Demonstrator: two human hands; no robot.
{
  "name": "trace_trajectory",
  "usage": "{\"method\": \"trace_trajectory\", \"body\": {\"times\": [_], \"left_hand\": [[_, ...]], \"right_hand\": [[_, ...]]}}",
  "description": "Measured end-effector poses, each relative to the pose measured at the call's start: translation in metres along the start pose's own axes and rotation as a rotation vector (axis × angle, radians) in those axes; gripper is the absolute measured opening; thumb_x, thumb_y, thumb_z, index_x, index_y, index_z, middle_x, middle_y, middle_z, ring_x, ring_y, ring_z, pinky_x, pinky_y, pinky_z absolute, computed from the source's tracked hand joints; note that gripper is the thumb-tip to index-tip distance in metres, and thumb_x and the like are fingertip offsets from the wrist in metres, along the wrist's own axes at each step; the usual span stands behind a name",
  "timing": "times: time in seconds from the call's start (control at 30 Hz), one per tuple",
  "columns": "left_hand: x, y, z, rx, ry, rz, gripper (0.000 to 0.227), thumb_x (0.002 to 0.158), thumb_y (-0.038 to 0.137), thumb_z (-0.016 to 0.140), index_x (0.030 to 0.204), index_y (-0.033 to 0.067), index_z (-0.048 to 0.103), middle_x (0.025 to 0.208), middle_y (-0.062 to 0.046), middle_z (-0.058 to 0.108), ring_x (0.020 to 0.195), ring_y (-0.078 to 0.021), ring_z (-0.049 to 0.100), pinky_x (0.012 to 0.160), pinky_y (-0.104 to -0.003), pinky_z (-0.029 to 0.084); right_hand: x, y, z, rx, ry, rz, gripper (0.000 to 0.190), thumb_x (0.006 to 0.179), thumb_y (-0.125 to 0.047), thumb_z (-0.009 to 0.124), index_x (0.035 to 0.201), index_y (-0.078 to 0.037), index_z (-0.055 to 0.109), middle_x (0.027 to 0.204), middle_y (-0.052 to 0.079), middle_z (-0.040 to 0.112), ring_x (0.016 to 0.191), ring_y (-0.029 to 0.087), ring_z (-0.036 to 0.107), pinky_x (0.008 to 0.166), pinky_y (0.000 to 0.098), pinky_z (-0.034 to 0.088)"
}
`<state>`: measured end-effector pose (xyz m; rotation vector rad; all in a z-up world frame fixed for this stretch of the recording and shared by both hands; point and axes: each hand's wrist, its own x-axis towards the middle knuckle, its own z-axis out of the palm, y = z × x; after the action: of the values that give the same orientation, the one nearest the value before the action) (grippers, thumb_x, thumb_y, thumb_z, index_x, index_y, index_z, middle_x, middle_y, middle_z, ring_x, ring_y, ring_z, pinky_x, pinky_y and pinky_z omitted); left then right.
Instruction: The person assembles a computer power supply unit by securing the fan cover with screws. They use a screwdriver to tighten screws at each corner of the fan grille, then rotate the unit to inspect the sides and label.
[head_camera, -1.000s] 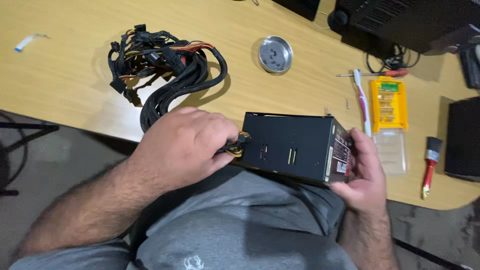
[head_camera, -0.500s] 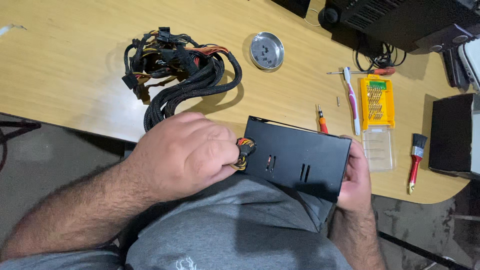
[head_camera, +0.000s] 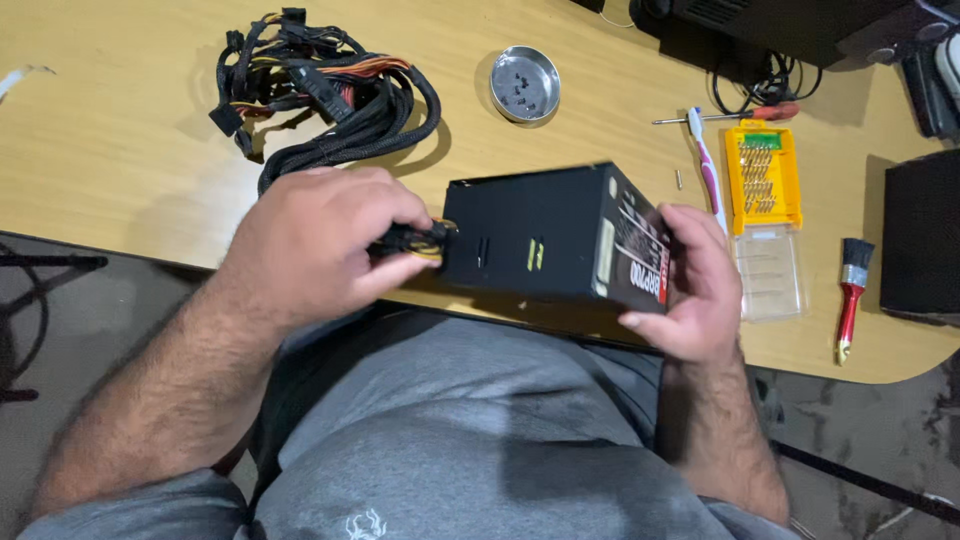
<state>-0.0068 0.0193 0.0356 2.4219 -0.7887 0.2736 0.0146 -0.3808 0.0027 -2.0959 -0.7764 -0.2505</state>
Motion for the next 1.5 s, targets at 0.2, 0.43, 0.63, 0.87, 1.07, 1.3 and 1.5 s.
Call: {"method": "trace_trajectory", "body": {"times": [0.2,0.43,0.63,0.87,1.07,1.3,1.5], "left_hand": [[0.003,-0.008,-0.003,-0.159,0.101,0.056,0.023,0.090,0.020,0.085,0.104,0.0072,0.071,0.096,-0.007,0.072,0.085,-0.0221,0.068,0.074,-0.032,0.052],[0.006,-0.004,0.008,-0.196,0.044,0.013,0.023,0.090,0.023,0.082,0.101,0.0054,0.072,0.093,-0.007,0.072,0.085,-0.0215,0.069,0.079,-0.032,0.053],[0.003,-0.005,0.017,-0.227,0.046,-0.058,0.025,0.087,0.021,0.085,0.098,0.0047,0.071,0.093,-0.007,0.073,0.083,-0.0190,0.070,0.075,-0.030,0.054],[0.001,-0.008,0.027,-0.348,0.074,-0.146,0.018,0.082,0.017,0.086,0.095,0.0107,0.075,0.084,-0.008,0.074,0.081,-0.0293,0.073,0.076,-0.038,0.056],[-0.001,-0.010,0.030,-0.218,0.007,-0.107,0.026,0.085,0.020,0.087,0.100,0.0046,0.072,0.097,-0.008,0.074,0.087,-0.0189,0.070,0.079,-0.029,0.054],[0.000,-0.008,0.031,-0.224,-0.001,-0.111,0.025,0.085,0.020,0.087,0.099,0.0054,0.071,0.095,-0.007,0.074,0.085,-0.0191,0.070,0.077,-0.030,0.053],[-0.001,-0.010,0.035,-0.201,-0.006,-0.089,0.026,0.085,0.021,0.086,0.099,0.0047,0.071,0.095,-0.008,0.074,0.087,-0.0204,0.071,0.079,-0.031,0.054]], "right_hand": [[0.038,-0.007,0.009,0.069,0.032,0.044,0.097,0.083,-0.070,0.056,0.140,0.009,0.055,0.132,0.023,0.055,0.127,0.034,0.055,0.113,0.0434,0.044],[0.065,0.012,0.035,0.369,0.132,0.305,0.110,0.085,-0.096,0.032,0.124,0.001,0.066,0.120,0.015,0.067,0.114,0.025,0.067,0.101,0.0368,0.055],[0.061,0.021,0.039,0.471,0.172,0.418,0.119,0.068,-0.105,0.040,0.123,-0.002,0.066,0.116,0.011,0.070,0.104,0.020,0.070,0.092,0.0326,0.060],[0.060,0.032,0.041,0.495,0.202,0.439,0.113,0.077,-0.096,0.024,0.120,0.000,0.065,0.100,0.009,0.071,0.091,0.012,0.067,0.077,0.0199,0.053],[0.060,0.022,0.039,0.447,0.210,0.513,0.093,0.087,-0.084,0.030,0.117,-0.004,0.066,0.110,0.007,0.069,0.098,0.014,0.066,0.084,0.0250,0.054],[0.056,0.027,0.036,0.409,0.109,0.457,0.082,0.090,-0.081,0.044,0.122,-0.007,0.063,0.114,0.003,0.062,0.094,0.010,0.059,0.076,0.0226,0.048],[0.057,0.024,0.025,0.382,0.041,0.110,0.065,0.083,-0.034,0.078,0.130,-0.001,0.048,0.124,0.013,0.057,0.119,0.024,0.060,0.110,0.0335,0.052]]}}
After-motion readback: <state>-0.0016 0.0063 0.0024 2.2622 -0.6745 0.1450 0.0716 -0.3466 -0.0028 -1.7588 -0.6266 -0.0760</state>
